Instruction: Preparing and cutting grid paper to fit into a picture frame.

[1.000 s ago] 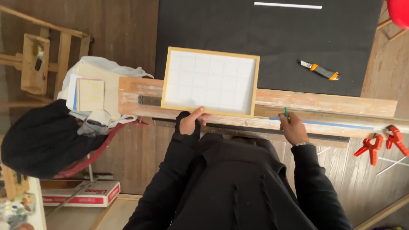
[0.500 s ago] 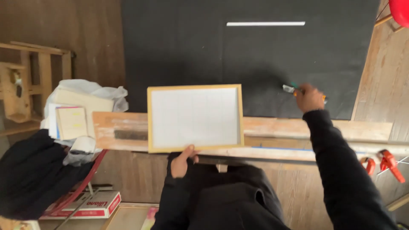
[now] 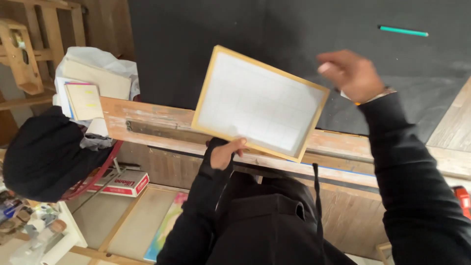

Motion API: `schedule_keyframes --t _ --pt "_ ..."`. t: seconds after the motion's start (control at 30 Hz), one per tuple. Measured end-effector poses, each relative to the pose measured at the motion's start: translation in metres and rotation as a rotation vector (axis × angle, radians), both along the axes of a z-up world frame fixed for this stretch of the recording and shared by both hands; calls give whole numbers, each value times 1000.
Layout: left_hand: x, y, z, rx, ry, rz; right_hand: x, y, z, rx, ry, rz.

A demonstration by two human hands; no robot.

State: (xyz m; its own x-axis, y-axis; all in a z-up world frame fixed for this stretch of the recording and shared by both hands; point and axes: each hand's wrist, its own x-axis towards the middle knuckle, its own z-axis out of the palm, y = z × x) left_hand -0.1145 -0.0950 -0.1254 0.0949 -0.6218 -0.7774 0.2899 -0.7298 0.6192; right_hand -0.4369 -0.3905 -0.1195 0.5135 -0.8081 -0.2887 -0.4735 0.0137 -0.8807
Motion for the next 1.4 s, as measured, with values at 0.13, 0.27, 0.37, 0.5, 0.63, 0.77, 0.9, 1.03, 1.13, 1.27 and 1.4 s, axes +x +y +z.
schedule_keyframes --t 0.13,0.27,0.37,0.5,0.63,0.77,0.9,1.03,1.13,1.27,1.4 --pt "-9 -44 -18 90 70 -193 13 27 -27 -18 99 60" --pt "-16 -71 -51 149 17 -138 13 42 -56 -135 253 21" --pt "-9 -41 -159 159 39 -63 14 48 -64 -199 288 -57" --pt "-15 -9 -319 270 5 -161 22 56 -68 -343 359 -102" --pt "-26 -17 -302 398 -224 36 22 56 -67 -458 434 -132" --pt "-23 -114 -126 165 -307 -169 19 49 -50 -452 364 -192" --pt "34 -98 -171 138 -153 73 -3 40 -4 -463 68 -219" --pt "145 -125 -136 -5 -39 311 -33 71 -11 -39 -84 -565" --pt "207 -148 -140 -13 19 443 -52 127 -43 142 -49 -600" --pt "257 -191 -185 25 -11 415 -37 201 -45 340 139 -552" --pt "266 -234 -204 -10 -89 308 -5 264 -34 540 119 -640"
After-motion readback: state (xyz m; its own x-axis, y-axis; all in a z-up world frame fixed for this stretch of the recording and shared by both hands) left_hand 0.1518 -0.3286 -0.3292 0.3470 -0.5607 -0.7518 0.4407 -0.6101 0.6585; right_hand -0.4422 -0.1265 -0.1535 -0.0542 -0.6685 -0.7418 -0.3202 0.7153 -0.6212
